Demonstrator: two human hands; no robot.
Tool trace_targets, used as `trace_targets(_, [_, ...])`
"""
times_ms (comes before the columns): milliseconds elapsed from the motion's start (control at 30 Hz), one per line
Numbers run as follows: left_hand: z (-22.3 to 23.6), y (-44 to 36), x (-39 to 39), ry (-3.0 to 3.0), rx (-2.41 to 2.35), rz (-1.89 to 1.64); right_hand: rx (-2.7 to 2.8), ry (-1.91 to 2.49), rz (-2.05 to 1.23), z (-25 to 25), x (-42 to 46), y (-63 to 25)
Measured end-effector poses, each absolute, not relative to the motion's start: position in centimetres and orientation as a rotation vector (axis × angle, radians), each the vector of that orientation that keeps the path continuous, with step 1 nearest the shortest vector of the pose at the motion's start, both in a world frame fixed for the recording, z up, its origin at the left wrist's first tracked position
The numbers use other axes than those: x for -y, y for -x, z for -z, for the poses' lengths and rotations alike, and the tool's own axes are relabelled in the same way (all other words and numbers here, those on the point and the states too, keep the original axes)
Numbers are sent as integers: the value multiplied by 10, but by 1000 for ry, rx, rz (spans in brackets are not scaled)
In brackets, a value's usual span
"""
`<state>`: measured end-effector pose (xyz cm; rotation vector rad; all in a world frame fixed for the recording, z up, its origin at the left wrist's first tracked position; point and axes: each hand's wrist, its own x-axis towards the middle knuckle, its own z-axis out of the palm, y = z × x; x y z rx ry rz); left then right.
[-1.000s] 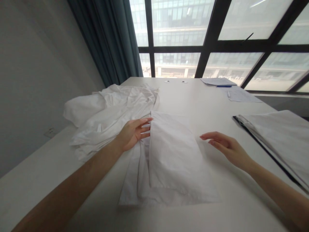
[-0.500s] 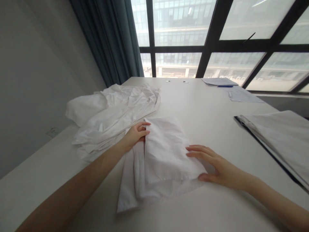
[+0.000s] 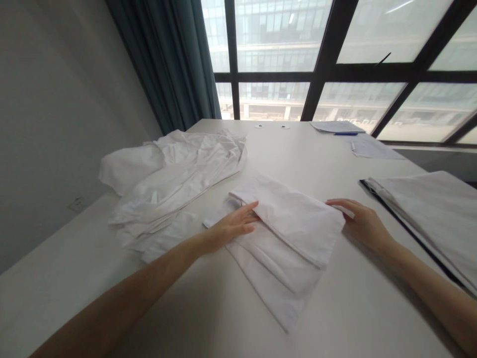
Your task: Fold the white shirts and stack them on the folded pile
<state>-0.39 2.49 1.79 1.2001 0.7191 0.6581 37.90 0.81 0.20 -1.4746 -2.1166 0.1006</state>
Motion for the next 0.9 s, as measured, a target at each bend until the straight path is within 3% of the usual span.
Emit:
trace_targets(200, [-29, 10, -39, -947, -878, -863, 2063, 1524, 38, 2, -5, -376])
trace_targets(500, [-20, 25, -60, -850, -882, -978, 2455, 1181, -21, -17, 7, -356])
trace_targets(667, [-22, 20, -57, -834, -1002, -1057, 2380, 1173, -147, -20, 5, -357])
trace_targets(900, [-36, 26, -67, -784, -1079, -1183, 1838, 1423, -521, -38, 20, -342])
